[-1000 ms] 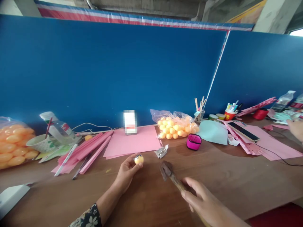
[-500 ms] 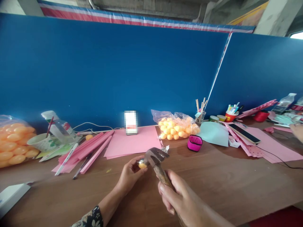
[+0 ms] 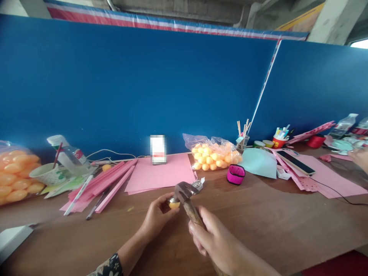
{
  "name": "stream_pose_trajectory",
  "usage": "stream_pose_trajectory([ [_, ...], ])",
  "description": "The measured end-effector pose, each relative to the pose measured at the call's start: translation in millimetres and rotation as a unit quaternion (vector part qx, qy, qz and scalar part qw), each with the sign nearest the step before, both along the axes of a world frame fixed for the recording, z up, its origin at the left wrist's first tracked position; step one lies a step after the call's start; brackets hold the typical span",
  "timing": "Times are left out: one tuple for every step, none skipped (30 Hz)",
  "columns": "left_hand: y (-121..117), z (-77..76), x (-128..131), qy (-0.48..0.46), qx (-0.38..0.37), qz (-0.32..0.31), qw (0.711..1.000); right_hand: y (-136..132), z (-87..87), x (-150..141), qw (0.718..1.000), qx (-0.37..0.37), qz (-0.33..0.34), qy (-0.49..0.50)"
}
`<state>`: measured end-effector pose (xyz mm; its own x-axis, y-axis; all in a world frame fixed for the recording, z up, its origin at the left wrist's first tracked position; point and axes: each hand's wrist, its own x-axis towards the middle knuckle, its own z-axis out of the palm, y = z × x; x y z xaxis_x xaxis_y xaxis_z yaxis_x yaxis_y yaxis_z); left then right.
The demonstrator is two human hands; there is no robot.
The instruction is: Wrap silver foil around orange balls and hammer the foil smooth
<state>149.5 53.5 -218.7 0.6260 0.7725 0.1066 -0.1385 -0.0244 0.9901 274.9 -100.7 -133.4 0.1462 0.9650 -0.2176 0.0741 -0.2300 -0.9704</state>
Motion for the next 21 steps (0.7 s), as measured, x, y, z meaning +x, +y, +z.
stream_pose_trajectory([
  [-0.1, 0.6, -0.2, 0.001, -0.001, -0.002, 1.0, 0.7, -2.8, 0.4, 1.0, 0.0, 0.0, 0.002],
  [-0.2, 1.0, -0.3, 0.001, -0.001, -0.005, 1.0, 1.2, -5.0, 0.7, 1.0, 0.001, -0.003, 0.001],
  [-0.2, 1.2, -0.4, 0.002, 0.001, -0.007, 1.0, 1.5, -6.2, 1.0, 1.0, 0.004, -0.007, -0.002],
  [-0.1, 1.2, -0.4, 0.004, 0.004, -0.006, 1.0, 1.6, -6.4, 1.2, 1.0, 0.006, -0.013, -0.006],
  [-0.1, 1.1, -0.2, 0.009, 0.007, -0.004, 1.0, 1.5, -5.8, 1.1, 1.0, 0.006, -0.018, -0.008],
  [-0.1, 0.8, 0.0, 0.014, 0.011, 0.0, 1.0, 1.4, -4.8, 0.9, 1.0, 0.004, -0.019, -0.008],
  [-0.2, 0.5, 0.2, 0.019, 0.016, 0.005, 1.0, 1.3, -3.6, 0.5, 1.0, -0.001, -0.016, -0.006],
  [-0.4, 0.1, 0.5, 0.023, 0.02, 0.01, 0.999, 1.3, -2.5, 0.1, 1.0, -0.008, -0.01, -0.001],
  [-0.6, -0.2, 0.7, 0.026, 0.022, 0.015, 0.999, 1.3, -1.7, -0.5, 1.0, -0.015, -0.004, 0.005],
  [-0.8, -0.4, 0.8, 0.027, 0.022, 0.017, 0.999, 1.4, -1.2, -1.1, 1.0, -0.018, 0.0, 0.01],
  [-0.9, -0.4, 0.9, 0.027, 0.021, 0.018, 0.999, 1.6, -1.1, -1.6, 1.0, -0.017, 0.002, 0.013],
  [-1.1, -0.3, 0.8, 0.027, 0.021, 0.017, 0.999, 1.7, -1.3, -2.2, 1.0, -0.015, 0.001, 0.014],
  [-1.3, -0.1, 0.8, 0.028, 0.021, 0.015, 0.999, 1.9, -1.7, -2.8, 1.0, -0.013, -0.002, 0.015],
  [-1.4, 0.2, 0.8, 0.029, 0.023, 0.013, 0.999, 2.0, -2.1, -3.4, 1.0, -0.009, -0.005, 0.015],
  [-1.6, 0.5, 0.7, 0.029, 0.027, 0.011, 0.999, 2.2, -2.5, -4.1, 1.0, -0.007, -0.008, 0.014],
  [-1.7, 0.7, 0.8, 0.03, 0.033, 0.01, 0.999, 2.4, -2.8, -4.7, 1.0, -0.007, -0.009, 0.014],
  [-1.9, 0.8, 0.9, 0.031, 0.041, 0.01, 0.999, 2.6, -3.0, -5.3, 1.0, -0.01, -0.009, 0.012],
  [-2.0, 0.7, 1.1, 0.032, 0.047, 0.01, 0.998, 2.7, -3.0, -5.8, 1.0, -0.012, -0.009, 0.009],
  [-2.0, 0.5, 1.3, 0.032, 0.05, 0.01, 0.998, 2.8, -2.9, -5.9, 1.0, -0.014, -0.009, 0.007],
  [-2.1, 0.1, 1.5, 0.032, 0.05, 0.01, 0.998, 2.8, -2.7, -5.8, 1.0, -0.016, -0.008, 0.006],
  [-2.0, -0.3, 1.6, 0.031, 0.048, 0.01, 0.998, 2.7, -2.4, -5.4, 1.0, -0.016, -0.006, 0.01],
])
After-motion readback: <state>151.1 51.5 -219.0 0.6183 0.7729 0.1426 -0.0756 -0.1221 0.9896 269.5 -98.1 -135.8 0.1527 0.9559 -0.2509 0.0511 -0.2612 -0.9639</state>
